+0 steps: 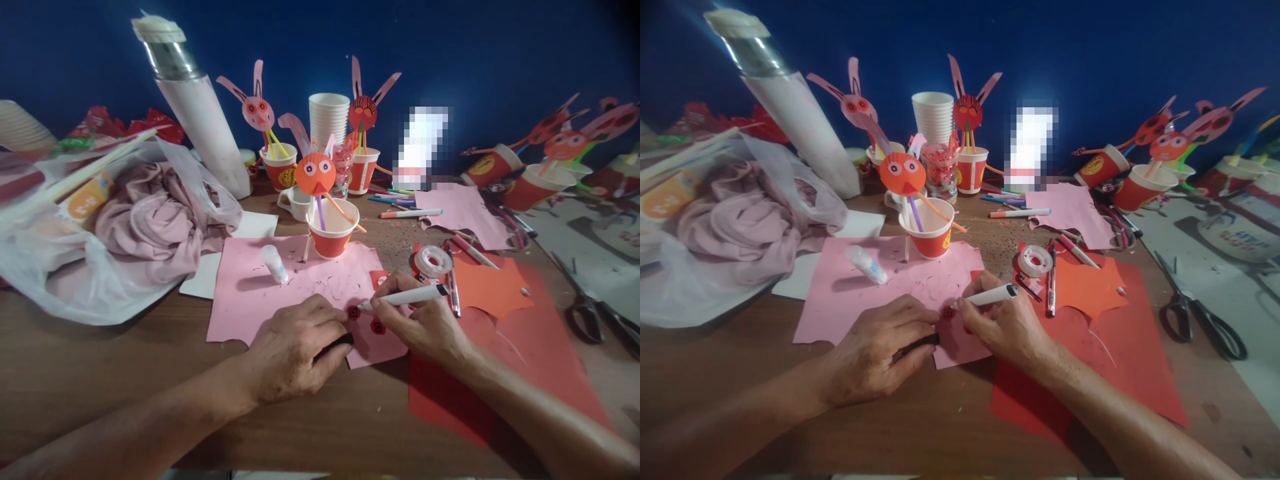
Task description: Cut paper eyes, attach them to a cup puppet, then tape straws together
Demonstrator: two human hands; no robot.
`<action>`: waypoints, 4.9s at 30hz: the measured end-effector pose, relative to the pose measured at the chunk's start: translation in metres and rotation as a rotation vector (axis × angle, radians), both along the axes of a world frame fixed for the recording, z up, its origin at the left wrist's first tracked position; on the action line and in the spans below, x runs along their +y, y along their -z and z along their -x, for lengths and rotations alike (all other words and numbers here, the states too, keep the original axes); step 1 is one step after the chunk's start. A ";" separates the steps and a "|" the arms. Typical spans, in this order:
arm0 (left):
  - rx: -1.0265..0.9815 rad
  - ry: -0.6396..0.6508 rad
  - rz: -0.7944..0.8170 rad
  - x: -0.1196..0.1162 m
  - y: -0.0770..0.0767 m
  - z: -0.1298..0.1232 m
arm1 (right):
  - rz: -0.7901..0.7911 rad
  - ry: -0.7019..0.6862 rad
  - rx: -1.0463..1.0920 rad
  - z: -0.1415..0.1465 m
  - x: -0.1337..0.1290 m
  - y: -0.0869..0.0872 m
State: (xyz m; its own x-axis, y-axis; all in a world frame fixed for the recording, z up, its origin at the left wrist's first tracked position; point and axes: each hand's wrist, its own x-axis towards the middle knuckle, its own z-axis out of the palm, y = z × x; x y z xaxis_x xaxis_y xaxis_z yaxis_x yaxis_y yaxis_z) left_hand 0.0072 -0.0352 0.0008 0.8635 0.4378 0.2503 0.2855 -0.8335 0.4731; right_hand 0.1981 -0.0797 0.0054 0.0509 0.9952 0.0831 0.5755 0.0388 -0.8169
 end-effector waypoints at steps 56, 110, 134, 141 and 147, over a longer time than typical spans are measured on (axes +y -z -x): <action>-0.345 -0.367 0.427 0.013 -0.030 -0.012 | -0.439 0.275 0.501 -0.071 0.019 -0.030; -0.453 -0.138 1.242 0.012 -0.008 -0.047 | 0.049 -0.148 0.658 -0.049 0.009 -0.016; -0.426 -0.176 1.200 0.006 -0.002 -0.049 | 0.162 -0.191 0.619 -0.041 0.002 -0.013; -0.486 -0.157 1.295 0.005 -0.004 -0.051 | 0.130 -0.180 0.629 -0.038 0.003 -0.014; -0.571 -0.162 1.345 0.008 -0.004 -0.050 | 0.091 -0.168 0.637 -0.037 0.005 -0.014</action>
